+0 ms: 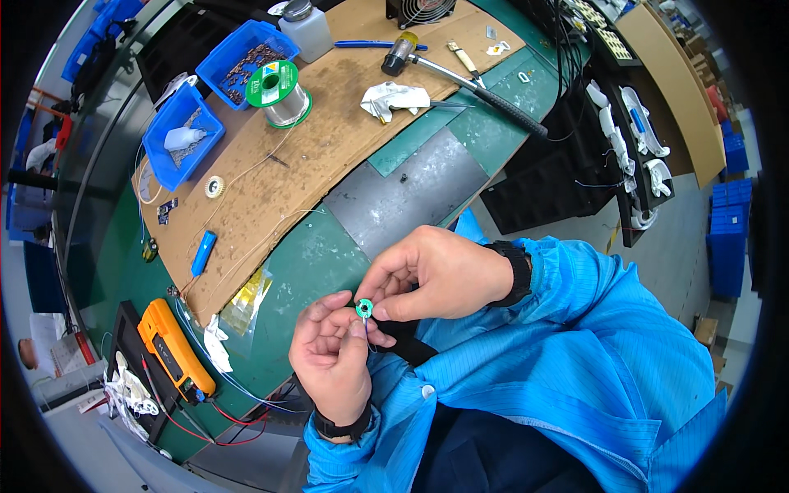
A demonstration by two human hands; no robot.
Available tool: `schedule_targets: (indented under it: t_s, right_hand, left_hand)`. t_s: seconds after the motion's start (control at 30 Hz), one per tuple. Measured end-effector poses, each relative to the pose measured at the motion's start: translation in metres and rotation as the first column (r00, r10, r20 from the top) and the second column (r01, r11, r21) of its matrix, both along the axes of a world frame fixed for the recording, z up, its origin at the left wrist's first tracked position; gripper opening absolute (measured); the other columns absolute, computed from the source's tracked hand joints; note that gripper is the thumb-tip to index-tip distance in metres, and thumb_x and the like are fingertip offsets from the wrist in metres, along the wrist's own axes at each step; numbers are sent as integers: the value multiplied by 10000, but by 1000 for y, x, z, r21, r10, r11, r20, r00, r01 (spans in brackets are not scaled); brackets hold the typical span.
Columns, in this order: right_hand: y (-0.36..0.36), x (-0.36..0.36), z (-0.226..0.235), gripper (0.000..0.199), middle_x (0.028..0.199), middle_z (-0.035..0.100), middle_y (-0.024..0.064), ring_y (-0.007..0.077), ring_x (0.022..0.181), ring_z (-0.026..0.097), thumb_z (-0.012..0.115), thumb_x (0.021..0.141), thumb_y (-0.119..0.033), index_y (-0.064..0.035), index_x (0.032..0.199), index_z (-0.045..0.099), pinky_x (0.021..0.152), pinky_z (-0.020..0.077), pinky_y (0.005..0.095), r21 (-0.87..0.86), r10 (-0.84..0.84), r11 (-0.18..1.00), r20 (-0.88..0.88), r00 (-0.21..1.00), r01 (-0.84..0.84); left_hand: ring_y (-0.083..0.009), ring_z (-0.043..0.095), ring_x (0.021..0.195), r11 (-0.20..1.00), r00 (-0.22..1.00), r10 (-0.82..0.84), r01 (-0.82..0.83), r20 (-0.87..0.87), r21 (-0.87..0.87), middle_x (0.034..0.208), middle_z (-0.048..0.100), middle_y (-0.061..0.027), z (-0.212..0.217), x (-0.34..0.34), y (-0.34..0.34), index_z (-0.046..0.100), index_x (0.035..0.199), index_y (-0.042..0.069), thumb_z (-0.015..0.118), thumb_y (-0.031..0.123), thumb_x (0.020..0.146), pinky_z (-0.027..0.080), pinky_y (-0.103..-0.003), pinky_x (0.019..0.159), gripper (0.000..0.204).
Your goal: Soldering a wire onto a small green printed circuit board.
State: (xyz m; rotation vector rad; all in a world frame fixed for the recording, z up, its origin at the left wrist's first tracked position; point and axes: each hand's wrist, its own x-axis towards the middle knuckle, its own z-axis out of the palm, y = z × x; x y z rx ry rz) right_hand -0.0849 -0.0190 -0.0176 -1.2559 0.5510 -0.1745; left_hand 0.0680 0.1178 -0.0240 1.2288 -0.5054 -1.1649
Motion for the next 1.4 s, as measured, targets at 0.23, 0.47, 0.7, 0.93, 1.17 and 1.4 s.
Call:
schedule_targets:
  t_s: [0.23, 0.47, 0.7, 0.93, 1.17, 1.4]
  right_hand:
    - [1, -1, 0, 224, 968, 773, 84, 90, 879, 709, 724, 958, -64, 41, 1155, 722, 777, 574, 248, -1, -5, 1000, -5, 1000, 5]
    - [0, -1, 1, 232, 996, 776, 91, 96, 899, 708, 727, 960, -74, 43, 1161, 722, 797, 577, 260, 25, 6, 1000, -39, 999, -5]
    - [2, -2, -2, 226, 1010, 763, 81, 90, 911, 699, 735, 957, -81, 20, 1159, 734, 787, 566, 252, 54, -15, 998, -12, 1000, 15]
    - [0, -2, -2, 251, 953, 689, 69, 103, 748, 620, 767, 921, -88, -28, 1165, 754, 662, 501, 265, -235, -33, 969, 169, 985, 73]
    - [0, -1, -2, 244, 956, 696, 71, 106, 747, 624, 768, 917, -89, -24, 1152, 756, 658, 503, 265, -253, -55, 962, 184, 981, 101]
    - [-1, -1, 1, 218, 939, 698, 60, 103, 766, 633, 773, 927, -125, -32, 1124, 760, 658, 500, 258, -265, -58, 960, 127, 990, 90]
  left_hand:
    - [-153, 650, 685, 1000, 998, 0, -1, -64, -17, 844, 687, -113, 0, 0, 1, 548, 1260, -81, 598, -2, 978, 602, -322, 599, 296]
    - [-148, 638, 670, 1000, 996, 1, -3, -93, -24, 826, 680, -107, 1, 1, 1, 551, 1259, -77, 590, -12, 965, 594, -312, 587, 304]
    - [-158, 639, 676, 1000, 996, -17, 16, -89, -11, 852, 680, -118, 1, 1, -1, 544, 1268, -76, 574, 13, 977, 591, -311, 573, 306]
    - [-173, 645, 707, 998, 988, -55, 54, -146, -13, 902, 677, -139, 3, -1, -5, 506, 1325, -84, 553, 63, 1008, 597, -319, 565, 353]
    - [-169, 645, 706, 998, 997, -32, 28, -67, -57, 888, 676, -136, 2, -2, -6, 519, 1318, -87, 540, 58, 1022, 599, -314, 570, 330]
    - [-164, 639, 688, 998, 995, -21, 15, -98, -66, 888, 678, -135, 1, 0, -5, 532, 1305, -86, 546, 66, 1022, 577, -300, 542, 321]
